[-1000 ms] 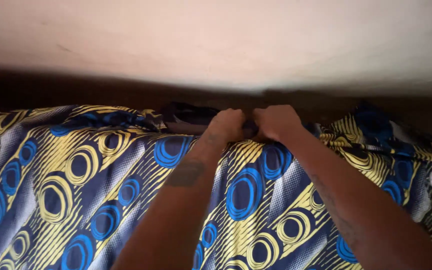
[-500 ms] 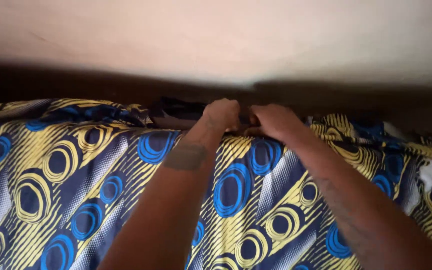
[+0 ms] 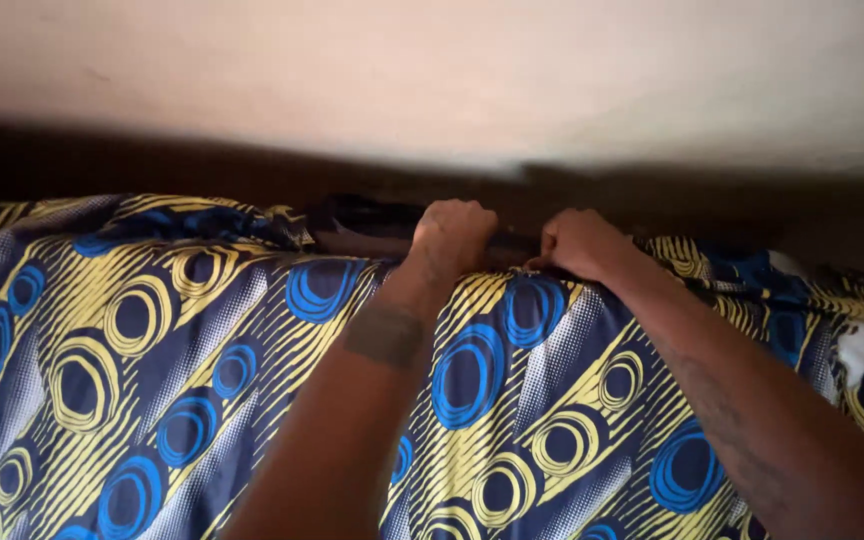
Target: The person spreads a patterned bedsheet over a mattress, smooths it with both hands, and tucks the edges under the mattress along the headboard and sides. The person repeatedly adjusts and smooths the sheet to ensure it is flat and properly aligned.
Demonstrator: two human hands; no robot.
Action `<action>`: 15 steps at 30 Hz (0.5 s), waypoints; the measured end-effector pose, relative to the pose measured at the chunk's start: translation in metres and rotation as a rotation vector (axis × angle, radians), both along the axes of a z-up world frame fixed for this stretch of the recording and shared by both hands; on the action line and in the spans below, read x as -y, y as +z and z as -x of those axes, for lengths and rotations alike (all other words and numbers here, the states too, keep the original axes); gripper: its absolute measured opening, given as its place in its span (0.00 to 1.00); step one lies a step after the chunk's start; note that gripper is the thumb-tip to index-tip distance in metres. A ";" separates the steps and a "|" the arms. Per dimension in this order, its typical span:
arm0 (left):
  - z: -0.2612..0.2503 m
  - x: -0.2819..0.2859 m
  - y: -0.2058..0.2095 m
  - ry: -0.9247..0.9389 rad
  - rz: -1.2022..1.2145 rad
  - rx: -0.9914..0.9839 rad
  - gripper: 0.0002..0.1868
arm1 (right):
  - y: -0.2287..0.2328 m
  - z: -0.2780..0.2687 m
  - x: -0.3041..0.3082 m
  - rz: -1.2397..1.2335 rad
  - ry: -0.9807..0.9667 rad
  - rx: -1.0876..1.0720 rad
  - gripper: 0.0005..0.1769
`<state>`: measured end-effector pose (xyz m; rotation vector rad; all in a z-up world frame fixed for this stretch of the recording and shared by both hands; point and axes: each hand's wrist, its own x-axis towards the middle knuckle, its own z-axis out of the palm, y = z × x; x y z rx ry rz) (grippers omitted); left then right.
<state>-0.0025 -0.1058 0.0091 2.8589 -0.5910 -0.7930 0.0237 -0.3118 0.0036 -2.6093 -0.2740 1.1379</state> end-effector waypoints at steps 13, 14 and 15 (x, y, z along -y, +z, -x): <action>0.000 -0.007 0.067 0.156 0.121 -0.209 0.12 | 0.059 -0.010 -0.050 0.138 0.426 0.049 0.36; 0.000 -0.007 0.068 0.195 0.170 -0.237 0.14 | 0.074 -0.006 -0.053 0.172 0.465 0.108 0.28; 0.000 -0.004 0.070 0.230 0.224 -0.262 0.16 | 0.089 -0.001 -0.053 0.211 0.501 0.169 0.21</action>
